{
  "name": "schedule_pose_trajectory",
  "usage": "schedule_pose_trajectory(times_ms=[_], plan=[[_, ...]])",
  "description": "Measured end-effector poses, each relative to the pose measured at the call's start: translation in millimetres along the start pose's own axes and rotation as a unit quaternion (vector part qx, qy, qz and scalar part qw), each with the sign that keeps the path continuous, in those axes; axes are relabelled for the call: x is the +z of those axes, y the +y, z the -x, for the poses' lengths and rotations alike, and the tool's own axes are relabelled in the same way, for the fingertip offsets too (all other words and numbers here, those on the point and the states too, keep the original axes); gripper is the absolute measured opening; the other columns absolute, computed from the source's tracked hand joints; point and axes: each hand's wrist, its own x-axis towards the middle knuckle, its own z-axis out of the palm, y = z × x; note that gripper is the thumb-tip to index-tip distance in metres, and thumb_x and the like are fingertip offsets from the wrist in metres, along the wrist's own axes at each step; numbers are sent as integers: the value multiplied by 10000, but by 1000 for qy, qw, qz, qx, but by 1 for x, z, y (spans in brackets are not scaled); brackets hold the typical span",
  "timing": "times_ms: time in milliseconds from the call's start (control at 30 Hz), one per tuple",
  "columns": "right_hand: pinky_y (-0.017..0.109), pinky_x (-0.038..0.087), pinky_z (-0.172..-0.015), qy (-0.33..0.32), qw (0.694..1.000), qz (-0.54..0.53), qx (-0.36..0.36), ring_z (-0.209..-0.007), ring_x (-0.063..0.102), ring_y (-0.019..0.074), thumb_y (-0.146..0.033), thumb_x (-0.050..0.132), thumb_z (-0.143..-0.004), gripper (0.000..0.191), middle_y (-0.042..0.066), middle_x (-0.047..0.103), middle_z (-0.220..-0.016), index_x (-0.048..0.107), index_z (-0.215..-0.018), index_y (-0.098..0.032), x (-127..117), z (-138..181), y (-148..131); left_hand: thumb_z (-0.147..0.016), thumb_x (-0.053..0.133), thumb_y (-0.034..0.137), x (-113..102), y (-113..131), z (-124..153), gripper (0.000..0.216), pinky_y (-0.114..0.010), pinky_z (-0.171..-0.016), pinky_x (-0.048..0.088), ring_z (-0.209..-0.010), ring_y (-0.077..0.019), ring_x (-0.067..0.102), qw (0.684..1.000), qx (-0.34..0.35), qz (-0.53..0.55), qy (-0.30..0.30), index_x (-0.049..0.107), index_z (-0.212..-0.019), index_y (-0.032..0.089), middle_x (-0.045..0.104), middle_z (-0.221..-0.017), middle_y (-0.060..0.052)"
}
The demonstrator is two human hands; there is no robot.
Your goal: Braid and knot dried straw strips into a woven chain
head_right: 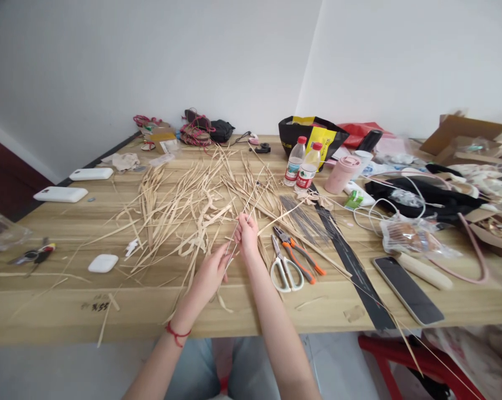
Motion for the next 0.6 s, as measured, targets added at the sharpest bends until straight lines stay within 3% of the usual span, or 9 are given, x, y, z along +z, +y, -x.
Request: schedule_pose_trajectory(times_ms=[233, 433, 533, 600], plan=[[166, 97, -278, -38, 998, 29, 34, -313, 126, 28, -385, 645, -697, 248, -132, 214, -424, 471, -675, -210, -3, -1, -6, -877, 333, 149, 2, 0, 0, 306, -231, -587, 476, -478, -77, 571, 999, 10, -39, 27, 474, -1141, 215, 630, -1101, -63], [169, 108, -293, -22, 999, 26, 22, -321, 141, 27, -380, 650, -698, 238, -128, 226, -428, 485, -691, -209, -1, -1, -5, -895, 342, 178, 5, 6, 2, 280, -266, -576, 475, -579, -152, 626, 987, -3, -159, 37, 463, -1148, 170, 679, -882, -80], [169, 123, -302, -4, 999, 29, 17, -328, 160, 30, -383, 641, -708, 235, -127, 231, -429, 485, -701, -207, -1, -1, -7, -879, 415, 216, 7, -1, 7, 337, -292, -680, 488, -799, -189, 645, 985, 32, -155, 61, 420, -1215, 189, 661, -981, -80], [170, 119, -305, 10, 999, 27, 18, -329, 158, 31, -374, 638, -712, 235, -129, 223, -428, 472, -700, -208, -3, -1, -9, -854, 458, 200, 7, -7, 10, 400, -287, -696, 487, -806, -178, 640, 987, 40, -141, 69, 387, -1248, 202, 652, -1014, -67]])
